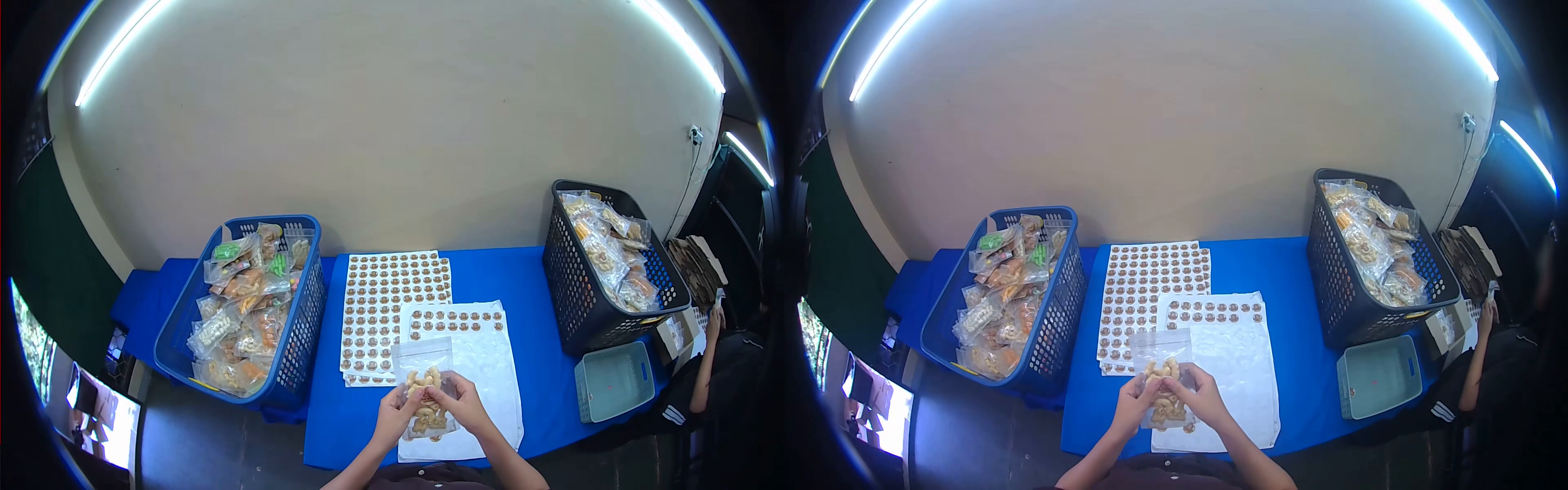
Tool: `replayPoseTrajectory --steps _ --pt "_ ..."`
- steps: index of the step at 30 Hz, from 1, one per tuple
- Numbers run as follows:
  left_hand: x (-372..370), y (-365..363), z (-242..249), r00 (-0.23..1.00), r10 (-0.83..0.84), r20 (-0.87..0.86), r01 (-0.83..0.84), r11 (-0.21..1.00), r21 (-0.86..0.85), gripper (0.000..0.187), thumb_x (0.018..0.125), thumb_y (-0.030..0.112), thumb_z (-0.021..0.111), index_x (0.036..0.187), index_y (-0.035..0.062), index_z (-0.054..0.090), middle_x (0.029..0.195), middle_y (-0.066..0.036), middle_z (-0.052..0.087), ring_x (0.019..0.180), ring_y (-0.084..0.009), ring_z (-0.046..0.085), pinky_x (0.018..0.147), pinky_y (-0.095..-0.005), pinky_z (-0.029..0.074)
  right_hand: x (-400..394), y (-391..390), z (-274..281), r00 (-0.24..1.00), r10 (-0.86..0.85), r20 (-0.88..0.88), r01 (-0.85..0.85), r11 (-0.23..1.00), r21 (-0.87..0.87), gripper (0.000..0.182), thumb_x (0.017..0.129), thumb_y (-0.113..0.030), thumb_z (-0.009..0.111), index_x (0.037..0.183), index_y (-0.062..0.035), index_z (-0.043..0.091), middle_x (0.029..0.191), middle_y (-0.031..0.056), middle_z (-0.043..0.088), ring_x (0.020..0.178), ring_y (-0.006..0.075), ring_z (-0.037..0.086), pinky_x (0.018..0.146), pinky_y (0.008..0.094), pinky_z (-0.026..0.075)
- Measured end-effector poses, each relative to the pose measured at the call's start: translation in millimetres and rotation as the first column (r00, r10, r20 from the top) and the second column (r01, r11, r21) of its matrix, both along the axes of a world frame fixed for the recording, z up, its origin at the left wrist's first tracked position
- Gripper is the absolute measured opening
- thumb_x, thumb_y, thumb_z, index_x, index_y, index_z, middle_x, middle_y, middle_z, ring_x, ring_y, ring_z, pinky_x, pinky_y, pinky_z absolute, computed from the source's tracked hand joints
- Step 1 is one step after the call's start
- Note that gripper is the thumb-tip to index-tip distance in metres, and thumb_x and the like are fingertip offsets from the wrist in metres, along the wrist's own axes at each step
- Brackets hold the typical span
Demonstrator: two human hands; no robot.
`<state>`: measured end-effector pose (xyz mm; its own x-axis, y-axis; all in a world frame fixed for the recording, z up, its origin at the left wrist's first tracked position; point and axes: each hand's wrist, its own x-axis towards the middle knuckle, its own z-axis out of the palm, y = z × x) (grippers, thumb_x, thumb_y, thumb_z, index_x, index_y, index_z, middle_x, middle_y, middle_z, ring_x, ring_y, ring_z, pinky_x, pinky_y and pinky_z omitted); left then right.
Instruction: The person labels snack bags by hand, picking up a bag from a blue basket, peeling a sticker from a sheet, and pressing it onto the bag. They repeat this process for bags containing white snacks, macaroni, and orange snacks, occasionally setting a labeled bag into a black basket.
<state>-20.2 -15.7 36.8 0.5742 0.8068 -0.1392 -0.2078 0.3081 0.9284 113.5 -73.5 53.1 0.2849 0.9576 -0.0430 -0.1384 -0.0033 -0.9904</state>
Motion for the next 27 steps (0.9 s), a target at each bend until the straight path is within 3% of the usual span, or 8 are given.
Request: replayPoseTrajectory --steps 6,10,13,16,18,22,25,27 --pt "1.6 -2.4 3.3 0.996 0.047 0.076 -0.048 0.999 0.017 0.034 0.086 0.02 0.053 0.104 -0.0078 0.05 0.086 -0.009 0.06 0.073 -0.0091 0.057 0.062 -0.0192 0.046 -0.4 -5.7 -11.4 0.999 0.052 0.016 -0.052 0.998 0.039 0.035 0.082 -0.012 0.056 0.112 0.0027 0.046 0.097 0.0077 0.056 0.088 0.0107 0.053 0.077 0.024 0.043" --pt "0.0 -1.0 -7.7 0.998 0.039 0.042 -0.039 0.999 -0.001 0.037 0.086 0.021 0.053 0.108 -0.0089 0.046 0.086 -0.01 0.06 0.075 -0.0094 0.057 0.063 -0.0191 0.047 7.6 -10.1 -9.7 0.99 0.131 -0.059 -0.132 0.991 -0.013 0.044 0.079 -0.012 0.06 0.116 0.0032 0.042 0.099 0.0089 0.055 0.09 0.0121 0.053 0.078 0.0255 0.043" --pt "1.1 -2.4 -10.6 0.999 0.047 -0.027 -0.047 0.999 0.026 0.039 0.086 0.021 0.053 0.109 -0.0093 0.044 0.09 -0.01 0.059 0.079 -0.0104 0.057 0.067 -0.0198 0.047 4.4 -12.6 -5.7 0.997 0.075 -0.01 -0.075 0.997 -0.025 0.045 0.076 -0.011 0.063 0.113 0.0032 0.043 0.1 0.0092 0.055 0.09 0.0126 0.053 0.077 0.0256 0.043" --pt "1.3 -3.8 -9.8 0.998 -0.029 -0.049 0.033 0.995 0.092 0.038 0.086 0.021 0.053 0.11 -0.0078 0.044 0.096 -0.01 0.058 0.085 -0.0111 0.056 0.071 -0.021 0.047 0.0 -14.4 -3.4 0.957 -0.035 0.289 0.03 0.999 0.022 0.045 0.074 -0.01 0.065 0.111 0.0024 0.043 0.099 0.0086 0.054 0.09 0.0127 0.053 0.077 0.0254 0.043" --pt "2.2 -7.6 2.2 0.996 -0.068 0.05 0.065 0.997 0.048 0.037 0.086 0.02 0.052 0.111 -0.0064 0.045 0.1 -0.01 0.056 0.088 -0.0113 0.055 0.074 -0.0218 0.046 -0.5 -14.1 -8.3 0.966 -0.027 0.258 0.023 1.0 0.017 0.044 0.075 -0.009 0.064 0.111 0.0016 0.042 0.099 0.0078 0.053 0.09 0.0124 0.052 0.077 0.025 0.043" --pt "1.7 -6.1 -12.9 0.996 -0.067 0.062 0.066 0.998 0.025 0.035 0.087 0.02 0.052 0.112 -0.0042 0.045 0.102 -0.008 0.056 0.09 -0.0115 0.055 0.076 -0.0232 0.046 0.9 -12.5 -25.8 0.977 0.013 0.212 -0.032 0.996 0.086 0.042 0.077 -0.007 0.06 0.114 0.0004 0.04 0.1 0.007 0.051 0.093 0.0119 0.05 0.078 0.0246 0.042" --pt "-1.4 -5.4 -8.9 0.997 -0.061 0.054 0.062 0.998 -0.025 0.037 0.086 0.021 0.052 0.113 -0.0043 0.044 0.102 -0.009 0.056 0.09 -0.012 0.055 0.076 -0.0237 0.046 0.9 -15.3 -13.5 0.995 0.094 -0.039 -0.094 0.996 0.008 0.041 0.079 -0.005 0.057 0.114 0.0005 0.039 0.102 0.007 0.05 0.095 0.0116 0.049 0.079 0.0244 0.041" --pt "-1.8 -5.4 -3.7 0.998 -0.048 0.05 0.049 0.999 -0.023 0.039 0.086 0.022 0.053 0.113 -0.0047 0.044 0.102 -0.009 0.056 0.09 -0.0122 0.055 0.076 -0.0238 0.046 0.6 -15.2 -12.1 0.993 0.096 -0.075 -0.096 0.995 -0.003 0.04 0.079 -0.005 0.057 0.115 0.001 0.038 0.102 0.0072 0.05 0.095 0.0114 0.049 0.079 0.0244 0.041"
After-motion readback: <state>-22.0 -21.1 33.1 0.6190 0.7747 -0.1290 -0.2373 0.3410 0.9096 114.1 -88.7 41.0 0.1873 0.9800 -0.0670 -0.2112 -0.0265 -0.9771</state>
